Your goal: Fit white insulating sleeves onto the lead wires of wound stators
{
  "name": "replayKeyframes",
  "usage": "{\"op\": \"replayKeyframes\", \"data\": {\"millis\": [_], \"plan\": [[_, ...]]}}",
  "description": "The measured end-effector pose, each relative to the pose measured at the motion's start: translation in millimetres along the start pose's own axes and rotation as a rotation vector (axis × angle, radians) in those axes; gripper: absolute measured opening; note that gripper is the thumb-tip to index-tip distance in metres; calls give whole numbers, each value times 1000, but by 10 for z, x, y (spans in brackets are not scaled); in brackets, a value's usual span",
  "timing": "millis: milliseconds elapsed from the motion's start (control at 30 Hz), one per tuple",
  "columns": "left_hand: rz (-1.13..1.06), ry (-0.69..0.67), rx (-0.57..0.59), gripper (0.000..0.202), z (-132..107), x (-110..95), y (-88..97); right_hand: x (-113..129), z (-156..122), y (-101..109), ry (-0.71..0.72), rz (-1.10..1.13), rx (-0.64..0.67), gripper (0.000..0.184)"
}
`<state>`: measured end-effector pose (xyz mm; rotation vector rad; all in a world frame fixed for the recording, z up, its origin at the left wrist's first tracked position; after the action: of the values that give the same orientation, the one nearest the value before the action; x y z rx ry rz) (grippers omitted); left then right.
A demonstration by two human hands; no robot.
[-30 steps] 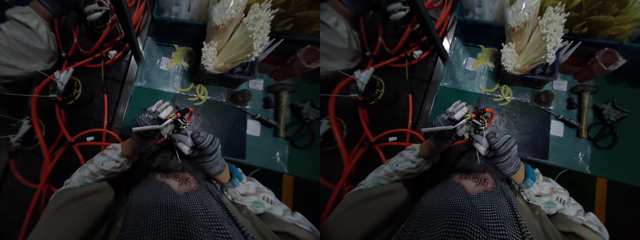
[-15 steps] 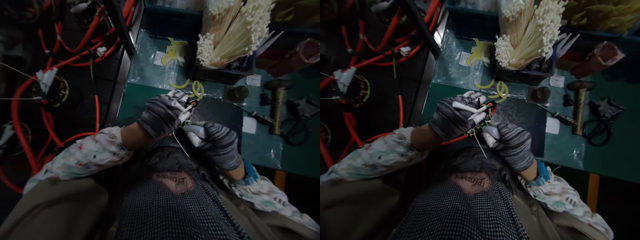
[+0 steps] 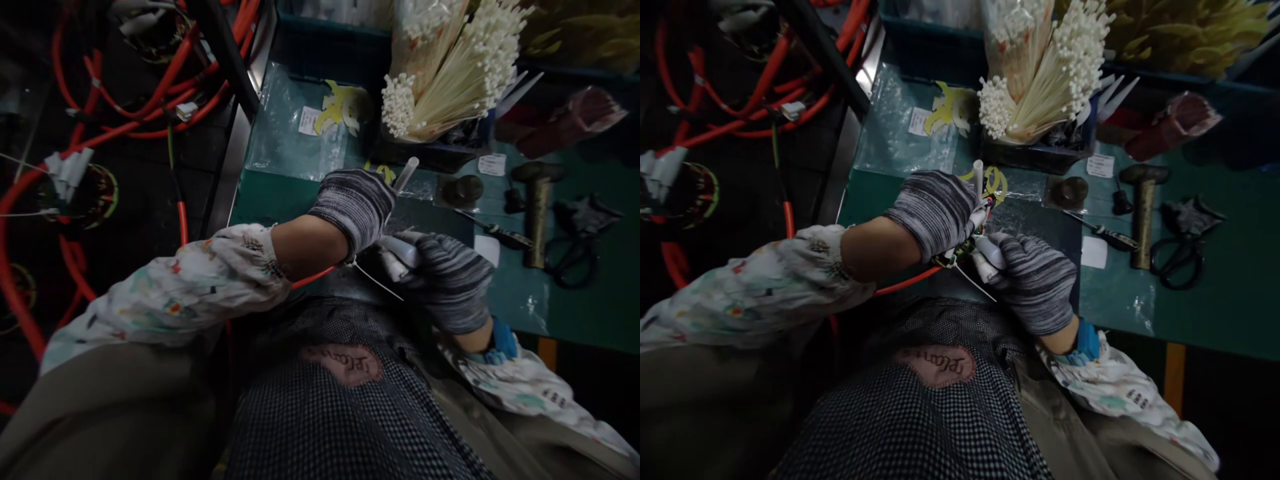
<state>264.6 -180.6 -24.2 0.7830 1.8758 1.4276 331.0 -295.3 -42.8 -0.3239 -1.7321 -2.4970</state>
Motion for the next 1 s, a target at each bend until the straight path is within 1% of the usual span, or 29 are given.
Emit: {"op": "replayKeyframes", "data": {"millis": [33, 100, 200, 333, 433, 500, 600, 700, 767, 833, 900, 933, 1000], "plan": [[12, 0, 1, 43, 46, -9, 16, -4, -4, 2, 18, -28, -31, 45], [26, -4, -5, 41, 134, -20, 40, -13, -6, -36, 36, -85, -50, 46], [55, -16, 22, 33, 232, -26, 30, -14, 11, -130, 43, -143, -17, 44], [77, 8, 54, 33, 283, -13, 40, 15, 58, -179, 59, -155, -9, 43], [96, 37, 60, 36, 293, -7, 66, 11, 63, -182, 48, -129, -35, 40], [106, 52, 72, 36, 300, 0, 65, -3, 28, -182, 37, -72, -61, 38], [116, 52, 89, 34, 296, 3, 38, -103, -98, -135, -36, 48, -128, 36], [100, 45, 79, 41, 243, -3, -8, -369, -274, -22, -208, 241, -239, 31], [79, 39, 78, 48, 178, -4, -64, -656, -357, 9, -376, 386, -296, 30], [77, 40, 95, 54, 106, 31, -140, -967, -345, -4, -500, 475, -349, 31], [92, 11, 104, 61, 42, 87, -202, -1263, -214, -49, -527, 486, -406, 35], [96, -33, 102, 66, 17, 104, -221, -1405, -122, -84, -517, 464, -433, 38], [92, -170, 89, 81, -32, 100, -238, -1673, 58, -215, -502, 397, -444, 46]]}}
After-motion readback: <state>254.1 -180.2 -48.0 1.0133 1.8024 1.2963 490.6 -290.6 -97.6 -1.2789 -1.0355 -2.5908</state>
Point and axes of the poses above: each hand's wrist, its own z-axis towards the middle knuckle, its own y-axis out of the back of the hand, x = y × z, the point moved 8 cm from there along z, towards the middle knuckle, and after that the axes turned 6 degrees about -x, right-handed, at the moved point
